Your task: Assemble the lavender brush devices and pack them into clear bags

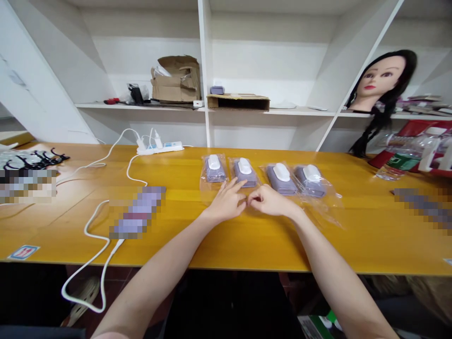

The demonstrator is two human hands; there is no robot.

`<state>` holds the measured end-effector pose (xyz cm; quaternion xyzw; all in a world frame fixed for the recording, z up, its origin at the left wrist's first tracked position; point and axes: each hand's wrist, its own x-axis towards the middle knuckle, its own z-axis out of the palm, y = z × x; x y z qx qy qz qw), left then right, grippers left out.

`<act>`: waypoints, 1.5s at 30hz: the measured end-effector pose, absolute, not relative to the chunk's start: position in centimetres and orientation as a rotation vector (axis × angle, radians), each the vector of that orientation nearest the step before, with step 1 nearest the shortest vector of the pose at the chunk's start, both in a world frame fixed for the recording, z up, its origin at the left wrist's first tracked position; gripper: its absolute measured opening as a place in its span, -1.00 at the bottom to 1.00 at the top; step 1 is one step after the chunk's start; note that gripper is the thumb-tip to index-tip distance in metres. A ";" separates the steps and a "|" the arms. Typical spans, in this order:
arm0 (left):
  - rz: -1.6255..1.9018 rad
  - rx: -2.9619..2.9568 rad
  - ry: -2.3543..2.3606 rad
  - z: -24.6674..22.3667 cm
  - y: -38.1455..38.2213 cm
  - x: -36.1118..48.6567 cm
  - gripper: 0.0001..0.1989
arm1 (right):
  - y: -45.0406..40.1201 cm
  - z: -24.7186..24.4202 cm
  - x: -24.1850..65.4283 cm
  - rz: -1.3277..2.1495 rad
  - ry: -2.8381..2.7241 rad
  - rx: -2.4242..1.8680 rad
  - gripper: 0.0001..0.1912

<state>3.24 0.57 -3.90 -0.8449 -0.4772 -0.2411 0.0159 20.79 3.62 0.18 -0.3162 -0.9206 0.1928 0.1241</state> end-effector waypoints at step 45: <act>-1.612 -2.096 -1.620 -4.0 2.4 1.3 -0.83 | 3.8 -0.1 20.9 0.928 -2.637 -0.908 -0.72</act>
